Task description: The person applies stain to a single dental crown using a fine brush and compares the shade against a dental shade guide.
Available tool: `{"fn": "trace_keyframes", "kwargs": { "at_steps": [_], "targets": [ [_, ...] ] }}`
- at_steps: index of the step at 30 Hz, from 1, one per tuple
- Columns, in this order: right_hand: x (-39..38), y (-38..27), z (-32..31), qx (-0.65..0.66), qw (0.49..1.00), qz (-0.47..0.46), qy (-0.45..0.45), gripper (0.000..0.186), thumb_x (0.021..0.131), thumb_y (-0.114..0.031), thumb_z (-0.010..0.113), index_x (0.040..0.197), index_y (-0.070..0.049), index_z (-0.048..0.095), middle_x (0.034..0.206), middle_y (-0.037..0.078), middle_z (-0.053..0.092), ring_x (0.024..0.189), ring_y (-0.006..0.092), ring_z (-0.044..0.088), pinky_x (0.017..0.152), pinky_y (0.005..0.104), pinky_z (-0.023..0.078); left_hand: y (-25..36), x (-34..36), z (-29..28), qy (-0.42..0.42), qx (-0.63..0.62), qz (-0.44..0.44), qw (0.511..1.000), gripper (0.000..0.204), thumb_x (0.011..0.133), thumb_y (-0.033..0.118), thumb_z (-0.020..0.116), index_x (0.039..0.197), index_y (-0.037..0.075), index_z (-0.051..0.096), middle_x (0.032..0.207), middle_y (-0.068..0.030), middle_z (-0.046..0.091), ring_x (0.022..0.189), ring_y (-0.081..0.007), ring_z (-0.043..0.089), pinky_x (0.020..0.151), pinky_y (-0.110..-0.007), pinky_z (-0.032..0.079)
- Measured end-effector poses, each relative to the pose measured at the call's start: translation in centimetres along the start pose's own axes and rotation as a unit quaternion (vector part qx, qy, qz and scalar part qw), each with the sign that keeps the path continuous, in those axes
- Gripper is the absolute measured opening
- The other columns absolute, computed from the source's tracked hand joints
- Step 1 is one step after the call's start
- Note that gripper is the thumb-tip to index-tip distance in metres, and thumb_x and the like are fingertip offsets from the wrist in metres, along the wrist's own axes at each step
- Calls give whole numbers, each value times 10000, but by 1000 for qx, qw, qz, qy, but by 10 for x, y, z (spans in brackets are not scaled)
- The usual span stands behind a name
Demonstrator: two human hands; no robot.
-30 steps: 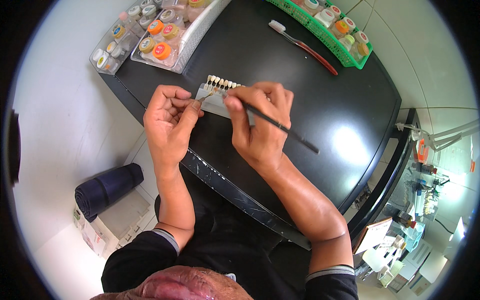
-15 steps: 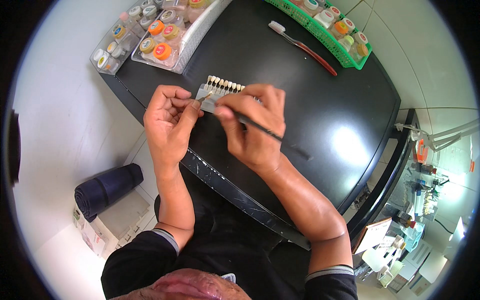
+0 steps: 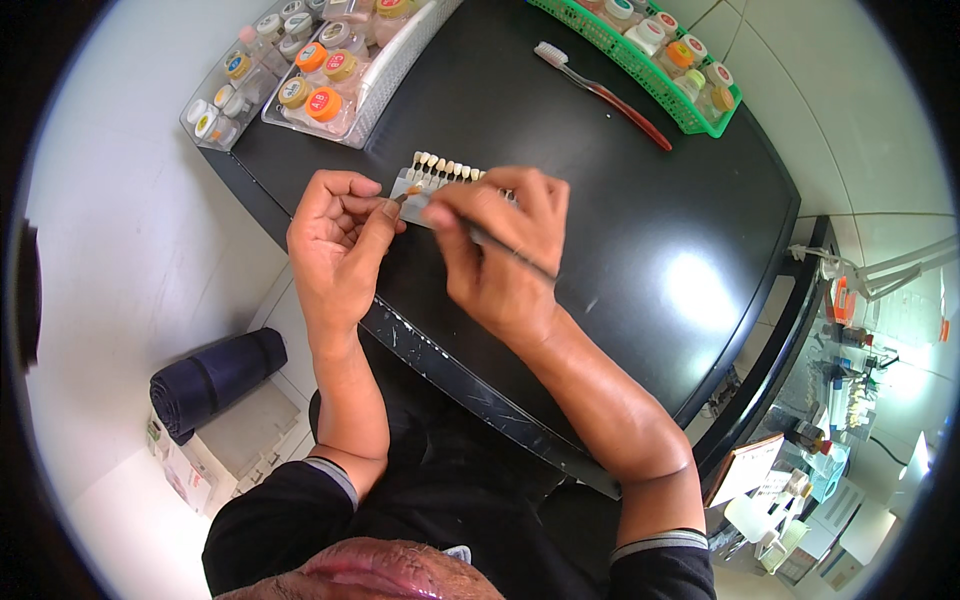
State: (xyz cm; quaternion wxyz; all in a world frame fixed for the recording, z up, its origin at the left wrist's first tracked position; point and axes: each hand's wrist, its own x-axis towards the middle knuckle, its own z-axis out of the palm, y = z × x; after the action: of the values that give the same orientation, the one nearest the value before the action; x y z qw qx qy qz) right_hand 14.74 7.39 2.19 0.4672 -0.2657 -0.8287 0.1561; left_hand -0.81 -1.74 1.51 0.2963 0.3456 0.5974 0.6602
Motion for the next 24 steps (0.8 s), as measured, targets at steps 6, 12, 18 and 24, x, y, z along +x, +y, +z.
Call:
{"fn": "trace_keyframes", "kwargs": {
  "at_steps": [6, 12, 18, 24],
  "targets": [
    [-1, -2, -1, 34, 999, 23, 32, 57, 955, -115, 841, 988, -110, 794, 934, 55, 741, 945, 271, 647, 872, 427, 449, -1, -1, 0, 3, -8, 2, 1000, 185, 1032, -46, 735, 1178, 19, 642, 961, -72, 775, 855, -89, 727, 749, -222, 549],
    [-3, 4, 2, -34, 997, 32, 58, 41, 987, -107, 821, 1004, -107, 784, 933, 22, 731, 931, 258, 639, 894, 425, 435, 0, 0, 1, 13, -24, 5, 1000, 192, 979, -73, 764, 1146, -21, 683, 931, -61, 766, 806, -51, 691, 722, -218, 556],
    [-2, 4, 1, -18, 997, 27, 66, 36, 1021, -141, 798, 1018, -106, 790, 958, 22, 748, 948, 259, 642, 900, 418, 437, -4, 5, -5, -1, -36, 18, 999, 223, 1027, -21, 752, 1250, -14, 737, 992, -77, 801, 855, -115, 760, 729, -236, 566],
    [2, -3, -12, 55, 995, 31, 76, 69, 1054, -150, 767, 1046, -84, 786, 986, 55, 763, 971, 278, 651, 925, 419, 460, -14, 9, -15, 27, -109, 41, 993, 162, 1038, 34, 789, 1192, -13, 801, 1025, -85, 819, 899, -139, 782, 770, -248, 577]
  ]
}}
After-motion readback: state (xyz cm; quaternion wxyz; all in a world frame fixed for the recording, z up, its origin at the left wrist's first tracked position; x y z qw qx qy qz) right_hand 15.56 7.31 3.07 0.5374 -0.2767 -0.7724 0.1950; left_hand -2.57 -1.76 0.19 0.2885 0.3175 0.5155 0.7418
